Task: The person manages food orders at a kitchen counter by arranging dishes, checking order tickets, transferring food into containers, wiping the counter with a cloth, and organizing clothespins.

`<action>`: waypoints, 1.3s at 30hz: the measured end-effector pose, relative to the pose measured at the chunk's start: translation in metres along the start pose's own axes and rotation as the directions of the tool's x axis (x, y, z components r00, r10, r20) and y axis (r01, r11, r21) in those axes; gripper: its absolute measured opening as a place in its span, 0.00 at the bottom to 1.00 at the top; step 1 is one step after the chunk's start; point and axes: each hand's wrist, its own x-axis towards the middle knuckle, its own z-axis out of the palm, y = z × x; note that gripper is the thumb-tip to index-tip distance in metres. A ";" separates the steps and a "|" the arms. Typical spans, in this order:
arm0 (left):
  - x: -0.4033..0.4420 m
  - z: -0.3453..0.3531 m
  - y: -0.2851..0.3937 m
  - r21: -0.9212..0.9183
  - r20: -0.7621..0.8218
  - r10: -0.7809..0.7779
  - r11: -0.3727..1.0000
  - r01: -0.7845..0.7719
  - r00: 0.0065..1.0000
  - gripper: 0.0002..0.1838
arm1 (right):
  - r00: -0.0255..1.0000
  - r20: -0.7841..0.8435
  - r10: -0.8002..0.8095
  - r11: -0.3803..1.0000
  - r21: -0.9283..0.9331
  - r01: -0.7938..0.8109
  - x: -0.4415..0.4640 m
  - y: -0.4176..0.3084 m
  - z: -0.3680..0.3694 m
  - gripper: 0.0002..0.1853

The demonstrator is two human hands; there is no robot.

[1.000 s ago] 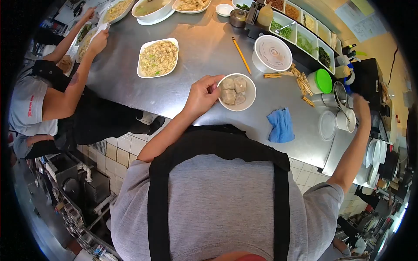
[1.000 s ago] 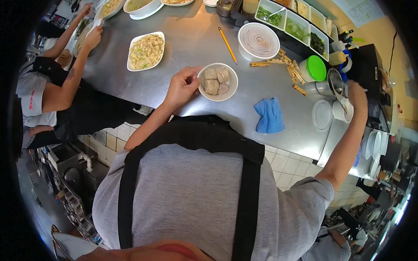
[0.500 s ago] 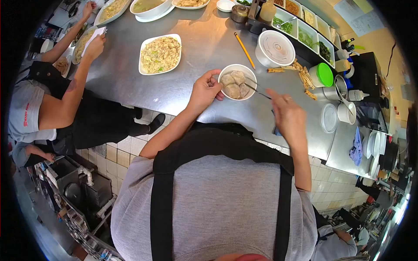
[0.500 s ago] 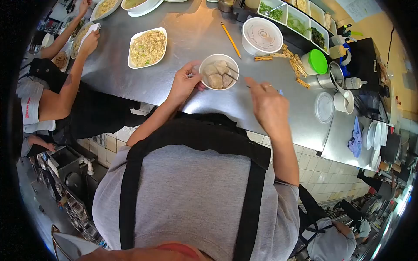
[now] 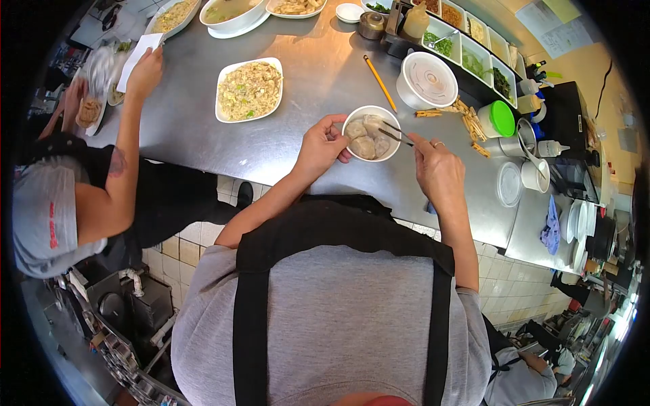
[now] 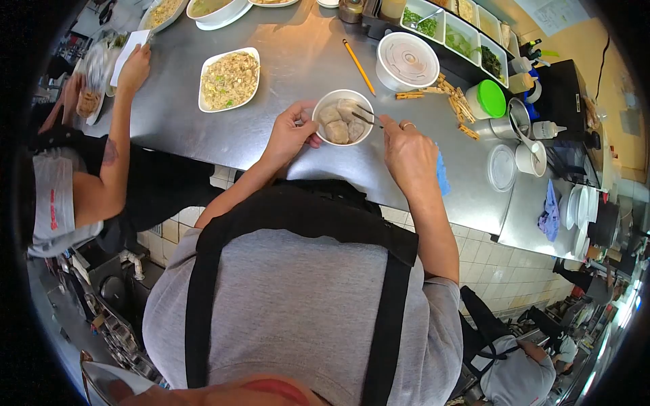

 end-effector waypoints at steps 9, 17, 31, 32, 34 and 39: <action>0.001 0.000 -0.001 -0.024 -0.002 -0.004 1.000 0.004 1.000 0.20 | 1.000 0.015 0.010 0.989 0.148 -0.012 0.002 -0.003 -0.016 0.11; 0.002 0.000 -0.002 -0.017 -0.007 -0.020 1.000 0.020 1.000 0.21 | 0.964 0.256 0.072 0.953 0.267 -0.142 0.027 0.007 0.005 0.10; 0.003 0.001 0.001 -0.011 -0.001 -0.004 1.000 0.004 1.000 0.21 | 0.962 -0.048 -0.268 0.959 -0.109 0.262 -0.017 -0.002 0.017 0.19; 0.004 0.000 -0.001 -0.009 0.002 -0.004 1.000 0.004 1.000 0.21 | 0.957 -0.071 -0.281 0.955 -0.114 0.272 -0.016 -0.004 0.019 0.19; 0.004 -0.001 0.000 -0.014 -0.002 -0.009 1.000 0.009 1.000 0.21 | 0.987 0.037 -0.157 0.985 -0.065 0.159 -0.013 -0.004 0.008 0.17; 0.005 -0.005 -0.001 0.207 0.016 0.033 0.978 -0.036 0.999 0.21 | 0.993 0.117 -0.015 0.982 0.191 -0.008 -0.003 0.007 -0.022 0.15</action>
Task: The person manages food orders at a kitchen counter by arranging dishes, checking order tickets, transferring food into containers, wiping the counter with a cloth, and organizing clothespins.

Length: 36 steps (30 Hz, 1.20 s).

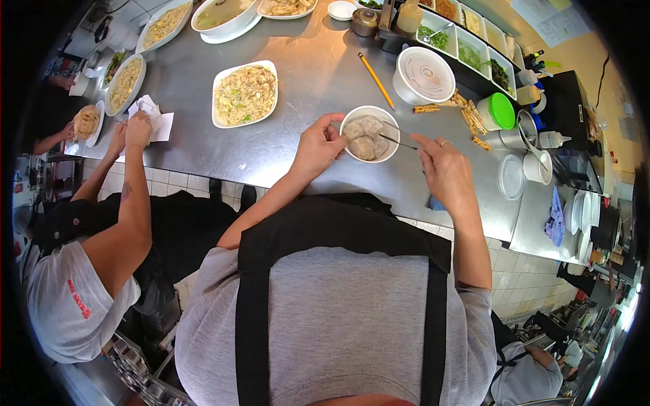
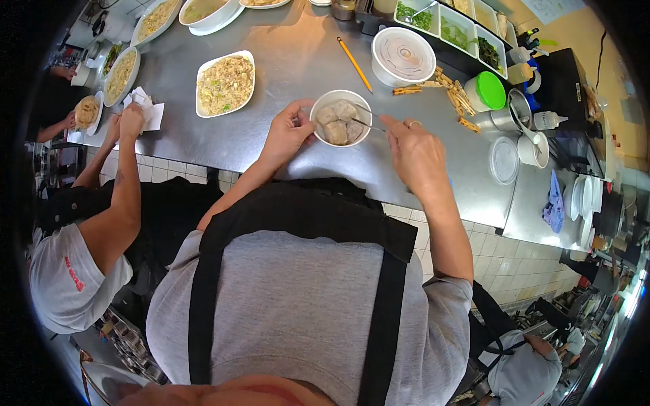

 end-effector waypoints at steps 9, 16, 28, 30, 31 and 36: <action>0.005 -0.002 0.027 0.448 -0.018 0.217 0.875 -0.186 0.976 0.20 | 0.958 0.280 0.059 0.987 0.130 -0.098 0.053 0.017 -0.001 0.12; 0.005 -0.004 0.025 0.327 -0.037 0.101 0.941 -0.083 0.994 0.18 | 0.969 0.226 -0.102 0.990 -0.074 0.121 0.052 0.010 0.002 0.12; 0.007 0.001 0.027 0.708 0.139 0.511 0.547 -0.446 0.848 0.17 | 0.938 -0.007 -0.347 0.906 -0.260 0.333 0.012 0.015 0.024 0.18; 0.009 0.008 0.032 0.773 0.283 0.477 0.400 -0.493 0.832 0.17 | 0.947 0.008 -0.323 0.917 -0.243 0.315 0.013 0.010 0.016 0.16; 0.009 0.012 0.034 0.778 0.299 0.482 0.376 -0.503 0.823 0.16 | 0.947 0.014 -0.321 0.920 -0.232 0.315 0.013 0.008 0.010 0.16; 0.011 0.021 0.033 0.785 0.366 0.530 0.267 -0.560 0.765 0.16 | 0.960 0.085 -0.267 0.932 -0.233 0.279 0.012 0.002 -0.018 0.12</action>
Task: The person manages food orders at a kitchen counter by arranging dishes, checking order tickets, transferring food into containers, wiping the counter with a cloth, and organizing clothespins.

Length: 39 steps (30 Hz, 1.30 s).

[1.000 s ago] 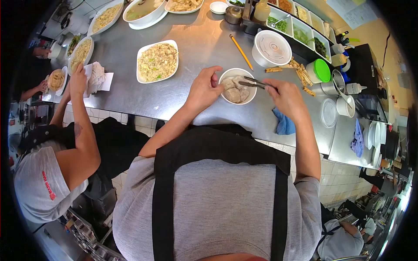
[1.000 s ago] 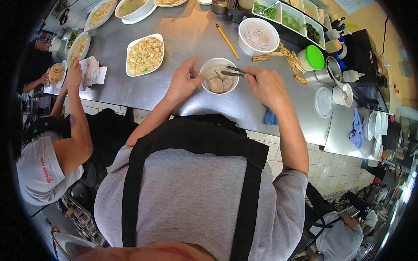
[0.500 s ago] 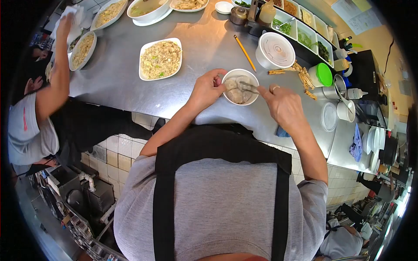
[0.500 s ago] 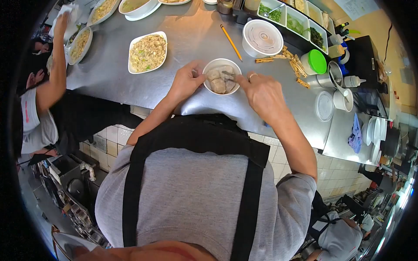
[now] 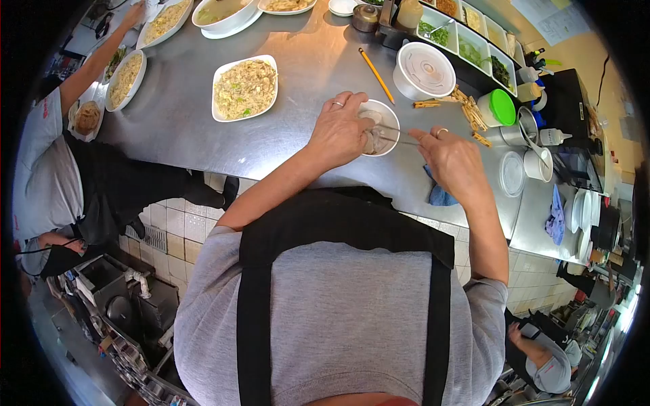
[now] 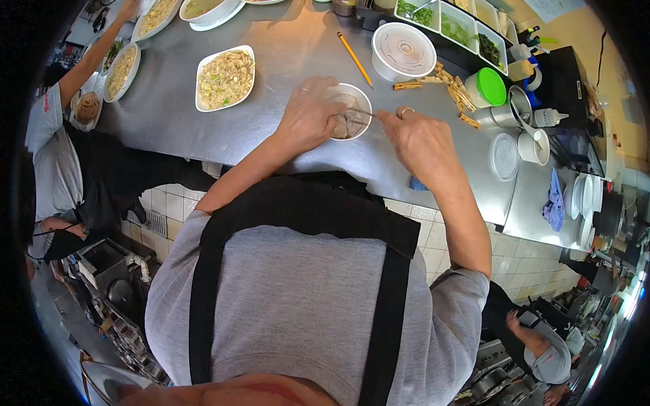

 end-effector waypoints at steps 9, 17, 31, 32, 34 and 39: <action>-0.012 -0.011 -0.008 -0.108 -0.076 -0.144 0.985 0.135 0.987 0.18 | 0.986 0.156 -0.060 0.994 -0.081 0.073 0.028 0.007 -0.012 0.10; -0.031 -0.002 -0.018 -0.627 0.134 -0.509 0.620 0.471 0.850 0.21 | 0.935 0.317 -0.160 0.987 0.035 0.157 0.056 -0.001 -0.036 0.11; -0.031 0.000 -0.016 -0.837 0.360 -0.533 0.177 0.517 0.766 0.20 | 0.837 0.545 -0.036 0.697 0.614 -0.370 0.049 0.061 0.033 0.12; -0.031 0.001 -0.016 -0.837 0.362 -0.537 0.172 0.519 0.762 0.20 | 0.837 0.547 -0.038 0.699 0.613 -0.369 0.047 0.063 0.026 0.12; -0.030 0.001 -0.015 -0.836 0.365 -0.543 0.167 0.524 0.756 0.19 | 0.878 0.475 0.060 0.766 0.542 -0.345 0.044 0.048 0.000 0.12; -0.030 0.003 -0.017 -0.842 0.358 -0.538 0.166 0.512 0.763 0.19 | 0.943 0.312 0.111 0.870 0.428 -0.244 0.036 0.021 -0.001 0.10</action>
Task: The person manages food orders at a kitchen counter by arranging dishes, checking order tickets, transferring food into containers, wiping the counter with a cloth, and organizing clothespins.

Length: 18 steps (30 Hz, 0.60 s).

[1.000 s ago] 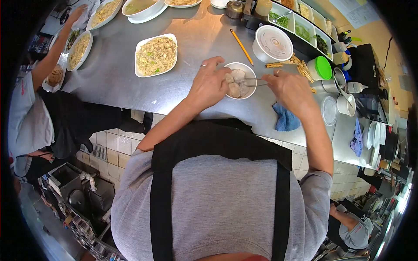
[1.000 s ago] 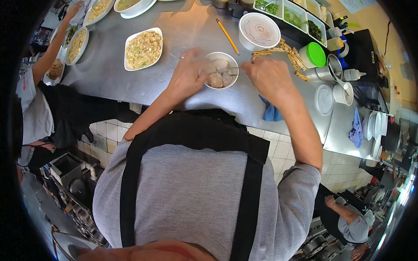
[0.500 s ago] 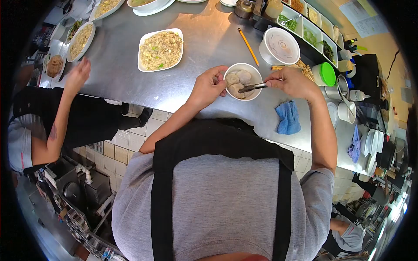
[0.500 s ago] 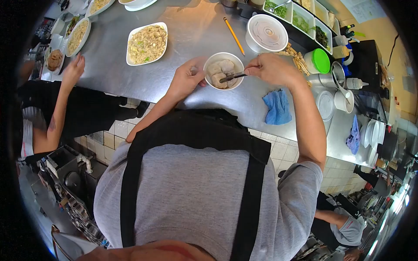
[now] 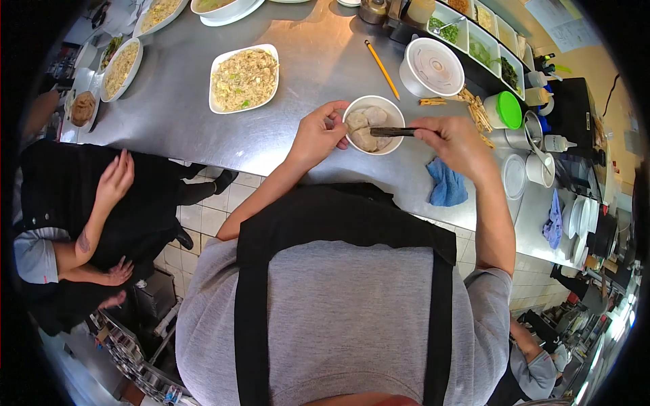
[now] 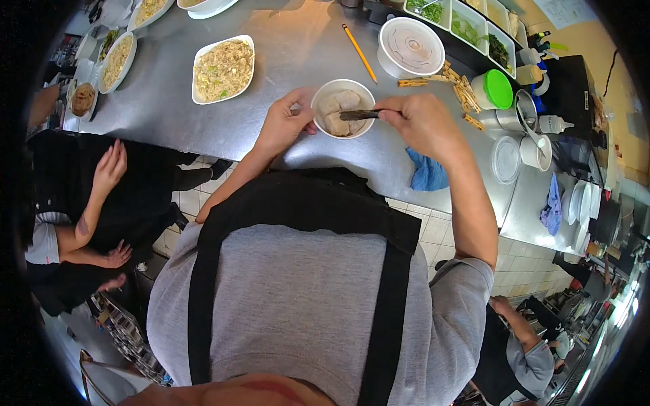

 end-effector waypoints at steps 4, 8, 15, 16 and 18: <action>-0.001 0.000 0.001 0.005 -0.007 -0.005 1.000 0.005 1.000 0.18 | 1.000 -0.011 0.019 0.990 -0.141 -0.020 0.003 -0.002 0.013 0.10; 0.000 -0.001 0.003 -0.008 -0.005 -0.027 1.000 0.027 1.000 0.19 | 0.998 0.013 0.062 0.959 -0.279 -0.055 0.008 -0.004 0.020 0.09; 0.001 -0.002 0.003 0.005 -0.003 -0.033 0.999 0.033 0.999 0.21 | 0.991 -0.007 -0.137 0.892 -0.435 0.120 0.003 -0.017 0.002 0.09; 0.002 -0.002 0.004 0.007 -0.003 -0.033 0.999 0.033 0.999 0.21 | 0.988 0.013 -0.156 0.868 -0.475 0.144 0.001 -0.022 -0.011 0.09; 0.002 -0.002 0.005 0.011 -0.001 -0.034 0.999 0.034 0.999 0.21 | 0.974 0.064 -0.219 0.823 -0.524 0.219 0.003 -0.025 -0.020 0.09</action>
